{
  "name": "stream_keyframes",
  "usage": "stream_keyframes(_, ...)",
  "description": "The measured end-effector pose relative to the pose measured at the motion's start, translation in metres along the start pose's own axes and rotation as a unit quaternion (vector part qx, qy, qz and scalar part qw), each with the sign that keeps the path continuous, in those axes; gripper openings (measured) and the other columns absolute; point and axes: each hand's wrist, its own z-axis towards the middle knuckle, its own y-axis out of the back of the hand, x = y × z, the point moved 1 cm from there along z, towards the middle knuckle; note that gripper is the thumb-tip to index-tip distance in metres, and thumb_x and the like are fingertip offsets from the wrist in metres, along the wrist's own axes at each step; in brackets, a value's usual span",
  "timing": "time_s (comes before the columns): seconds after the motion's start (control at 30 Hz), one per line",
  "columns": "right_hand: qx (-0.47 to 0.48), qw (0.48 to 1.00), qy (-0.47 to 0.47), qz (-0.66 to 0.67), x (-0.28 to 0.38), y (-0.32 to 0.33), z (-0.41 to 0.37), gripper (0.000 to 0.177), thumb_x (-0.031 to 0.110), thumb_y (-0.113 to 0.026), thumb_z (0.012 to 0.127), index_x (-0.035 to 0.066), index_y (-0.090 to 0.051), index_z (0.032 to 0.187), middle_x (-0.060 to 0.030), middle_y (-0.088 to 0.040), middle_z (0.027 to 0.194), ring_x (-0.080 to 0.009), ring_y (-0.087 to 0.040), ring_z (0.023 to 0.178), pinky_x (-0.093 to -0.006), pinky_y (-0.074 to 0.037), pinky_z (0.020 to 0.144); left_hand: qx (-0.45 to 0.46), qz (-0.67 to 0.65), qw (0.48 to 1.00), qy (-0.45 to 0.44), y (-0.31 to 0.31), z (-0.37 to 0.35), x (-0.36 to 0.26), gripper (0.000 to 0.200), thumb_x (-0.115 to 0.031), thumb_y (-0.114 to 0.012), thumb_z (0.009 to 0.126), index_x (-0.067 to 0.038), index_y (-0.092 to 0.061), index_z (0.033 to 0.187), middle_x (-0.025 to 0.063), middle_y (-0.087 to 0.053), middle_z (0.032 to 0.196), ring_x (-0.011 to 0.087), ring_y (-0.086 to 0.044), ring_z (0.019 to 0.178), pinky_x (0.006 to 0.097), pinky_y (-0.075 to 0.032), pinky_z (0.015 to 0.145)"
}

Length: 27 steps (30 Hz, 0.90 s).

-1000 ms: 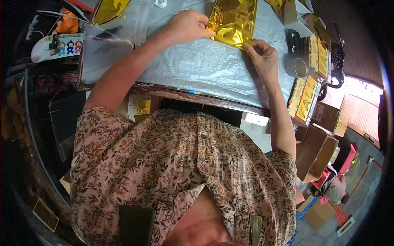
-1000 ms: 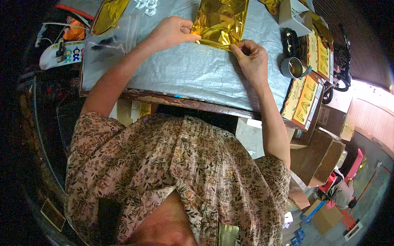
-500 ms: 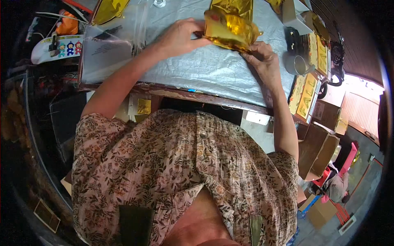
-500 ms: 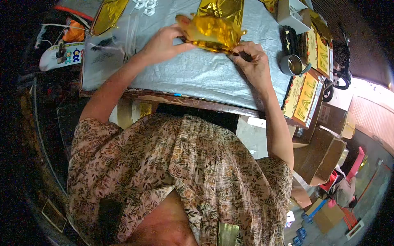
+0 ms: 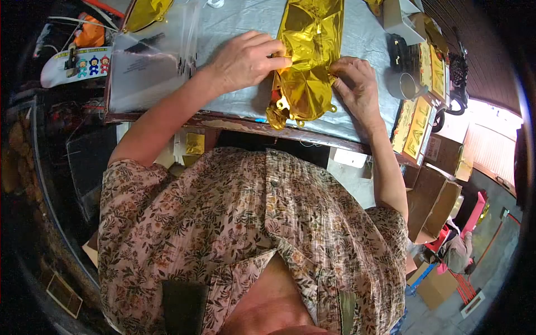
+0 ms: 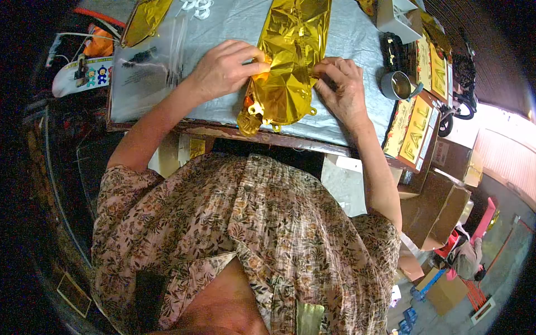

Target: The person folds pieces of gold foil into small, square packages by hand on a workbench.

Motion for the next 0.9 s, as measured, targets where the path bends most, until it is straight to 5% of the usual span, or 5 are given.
stream_keyframes(0.6, 0.023, 0.997, 0.063, -0.028, -0.001, -0.003, 0.0, 0.038, 0.002, -0.074, 0.079, 0.017, -0.078, 0.114, 0.0, -0.07, 0.113, -0.0243, -0.06, 0.103, -0.0381, -0.039, 0.097, -0.031, -0.043, 0.997, -0.055, 0.004, -0.005, 0.006, 0.027, -0.007, -0.076, 0.08, -0.012, -0.075, 0.107, -0.0005, -0.071, 0.109, 0.0201, -0.067, 0.108, 0.0374, -0.048, 0.095)
stream_keyframes(0.9, 0.017, 0.998, 0.049, -0.039, -0.004, -0.004, -0.003, 0.032, 0.004, -0.075, 0.082, 0.016, -0.078, 0.111, 0.0004, -0.072, 0.112, -0.0232, -0.061, 0.103, -0.0375, -0.039, 0.097, -0.007, -0.145, 0.989, 0.031, -0.003, -0.01, 0.009, 0.025, -0.001, -0.075, 0.081, -0.011, -0.077, 0.103, 0.0007, -0.073, 0.107, 0.0221, -0.067, 0.104, 0.0369, -0.049, 0.093)
